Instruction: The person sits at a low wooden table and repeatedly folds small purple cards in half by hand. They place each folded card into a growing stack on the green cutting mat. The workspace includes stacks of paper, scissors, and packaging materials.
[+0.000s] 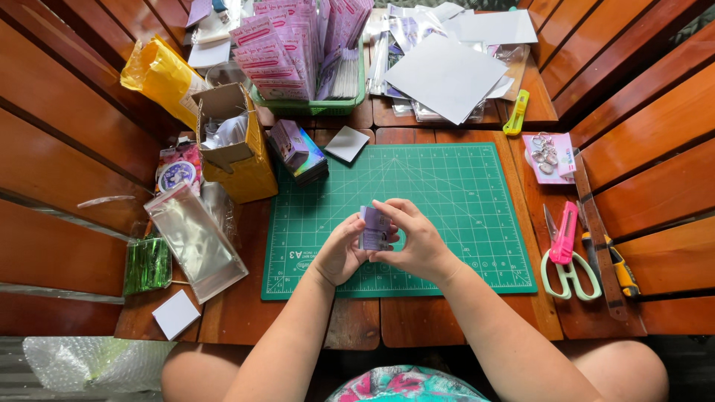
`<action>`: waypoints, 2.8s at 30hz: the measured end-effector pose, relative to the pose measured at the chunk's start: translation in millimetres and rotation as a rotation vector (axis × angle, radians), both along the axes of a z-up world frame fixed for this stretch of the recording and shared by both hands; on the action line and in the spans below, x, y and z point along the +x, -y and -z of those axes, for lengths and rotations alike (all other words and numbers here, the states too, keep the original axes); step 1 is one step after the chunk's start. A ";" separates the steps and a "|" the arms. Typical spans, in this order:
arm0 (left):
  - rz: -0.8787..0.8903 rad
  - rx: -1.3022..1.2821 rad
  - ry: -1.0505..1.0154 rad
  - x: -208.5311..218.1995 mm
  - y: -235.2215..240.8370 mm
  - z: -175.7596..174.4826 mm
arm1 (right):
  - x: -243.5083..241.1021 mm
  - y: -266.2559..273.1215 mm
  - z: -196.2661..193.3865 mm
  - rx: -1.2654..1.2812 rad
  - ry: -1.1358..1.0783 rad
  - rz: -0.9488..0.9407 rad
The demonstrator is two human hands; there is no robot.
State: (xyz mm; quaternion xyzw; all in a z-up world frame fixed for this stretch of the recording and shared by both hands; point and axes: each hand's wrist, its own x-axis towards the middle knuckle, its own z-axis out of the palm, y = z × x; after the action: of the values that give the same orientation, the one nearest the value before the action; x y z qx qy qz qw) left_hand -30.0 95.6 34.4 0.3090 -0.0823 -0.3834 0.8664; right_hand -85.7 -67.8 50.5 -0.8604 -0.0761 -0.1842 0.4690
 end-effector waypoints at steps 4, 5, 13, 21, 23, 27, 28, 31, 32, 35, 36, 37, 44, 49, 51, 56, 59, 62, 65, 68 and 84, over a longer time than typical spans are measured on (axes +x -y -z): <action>-0.018 -0.011 0.018 5.4 2.8 17.2 | -1.0 5.2 2.1 0.032 0.028 0.002; -0.018 -0.009 0.013 5.8 2.9 19.2 | -0.5 7.4 3.6 0.034 0.036 -0.004; -0.096 0.081 -0.135 16.2 0.7 34.1 | 2.4 15.5 10.1 0.216 -0.005 0.049; -0.382 0.564 -0.130 51.6 -35.8 29.5 | -3.2 60.6 20.5 0.224 0.160 0.494; -0.373 0.740 0.024 65.9 -46.5 55.8 | -5.9 68.3 29.6 0.160 0.180 0.465; -0.313 1.316 0.509 79.7 -65.4 68.1 | -10.3 80.6 49.3 -0.046 0.139 0.393; -0.311 1.317 0.510 77.7 -66.1 64.5 | -12.8 83.2 53.8 -0.046 0.139 0.394; -0.325 1.647 0.788 62.2 -61.6 45.7 | -18.2 89.2 65.3 -0.155 0.043 0.385; -0.442 1.778 0.964 51.4 -54.5 33.4 | -18.8 90.9 67.5 -0.188 0.032 0.386; -0.526 1.767 1.182 31.0 -29.4 12.6 | -18.6 81.1 55.7 -0.105 0.027 0.427; -0.487 1.634 1.210 25.7 -20.5 8.5 | -18.8 75.3 48.6 0.009 0.034 0.465; -0.486 1.632 1.211 20.1 -10.5 -4.9 | -15.9 72.6 45.5 0.008 0.034 0.467; -0.040 0.593 0.462 13.1 50.3 23.7 | -12.6 62.2 45.1 0.390 0.094 0.343; -0.114 0.477 0.394 16.3 59.4 46.3 | -12.1 67.5 66.1 0.459 0.060 0.270; -0.165 0.454 0.366 13.5 57.2 36.7 | -10.0 74.9 78.3 0.505 -0.033 0.171; -0.189 0.394 0.390 13.6 49.2 34.5 | -3.7 81.8 73.5 0.691 -0.172 0.091; -0.210 0.367 0.424 15.4 50.4 44.8 | -0.8 89.9 80.5 0.771 -0.203 0.047; -0.233 0.364 0.452 17.2 50.7 52.6 | 3.2 87.2 72.2 0.790 -0.240 0.000; -0.259 0.339 0.441 17.4 51.7 46.7 | 4.9 74.6 53.6 0.793 -0.279 -0.021; -0.263 0.319 0.432 26.9 54.3 72.5 | 7.6 71.5 56.0 0.785 -0.285 -0.006; -0.183 0.451 0.286 29.7 57.5 58.4 | 4.2 60.8 67.5 0.700 -0.176 0.184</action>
State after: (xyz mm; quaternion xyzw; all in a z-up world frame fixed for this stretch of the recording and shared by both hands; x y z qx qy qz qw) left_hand -0.2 38.1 -24.0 0.5512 -0.0879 -0.2649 0.7863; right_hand -81.5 -128.6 -17.1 -0.6639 0.1098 -0.1660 0.7209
